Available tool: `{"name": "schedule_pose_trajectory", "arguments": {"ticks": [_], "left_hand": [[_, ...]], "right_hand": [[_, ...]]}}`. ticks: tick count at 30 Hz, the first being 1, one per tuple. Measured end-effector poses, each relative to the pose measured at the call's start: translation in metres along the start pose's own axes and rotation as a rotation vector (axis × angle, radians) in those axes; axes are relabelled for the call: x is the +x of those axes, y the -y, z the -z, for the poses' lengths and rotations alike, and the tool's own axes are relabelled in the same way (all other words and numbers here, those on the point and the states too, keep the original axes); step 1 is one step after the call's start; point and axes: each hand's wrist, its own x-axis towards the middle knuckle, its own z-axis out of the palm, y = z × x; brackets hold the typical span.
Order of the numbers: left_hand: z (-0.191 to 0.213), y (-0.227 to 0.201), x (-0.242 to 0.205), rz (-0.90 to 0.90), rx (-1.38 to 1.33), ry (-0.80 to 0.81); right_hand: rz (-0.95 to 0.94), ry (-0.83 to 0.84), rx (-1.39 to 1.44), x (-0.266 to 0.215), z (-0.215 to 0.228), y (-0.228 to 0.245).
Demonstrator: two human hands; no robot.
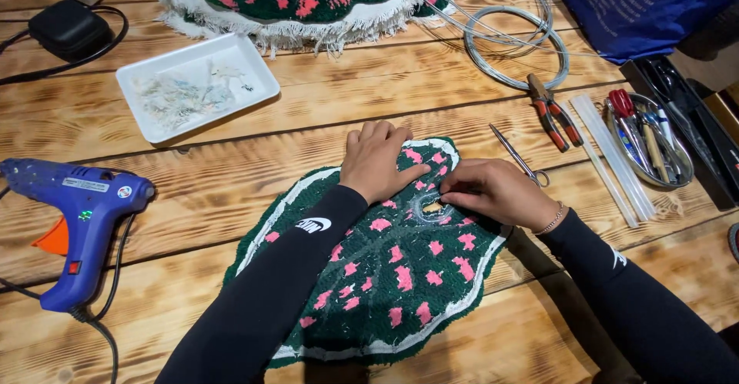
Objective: Finishing a leaf-shaped rug by trimming threads and applying structural components.
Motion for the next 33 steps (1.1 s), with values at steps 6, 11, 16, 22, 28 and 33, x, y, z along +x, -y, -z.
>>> {"name": "schedule_pose_trajectory", "arguments": {"ticks": [6,11,16,22,28,33], "left_hand": [[-0.011,0.008,0.007,0.020,0.006,0.039],[-0.012,0.010,0.008,0.040,0.009,0.094],[-0.016,0.012,0.009,0.030,0.014,0.103],[-0.014,0.010,0.009,0.037,0.027,0.129],[-0.014,0.010,0.009,0.035,0.030,0.127],[-0.015,0.010,0.006,0.003,0.040,0.097]], "right_hand": [[0.240,0.126,-0.171,0.017,0.012,0.008],[0.321,0.254,-0.359,0.023,0.010,0.007],[0.400,0.256,-0.438,0.015,0.005,0.003],[0.556,0.053,-0.427,0.001,-0.008,-0.015],[0.085,0.020,0.052,-0.006,0.003,-0.026],[-0.148,-0.096,0.423,-0.018,-0.007,-0.054]]}}
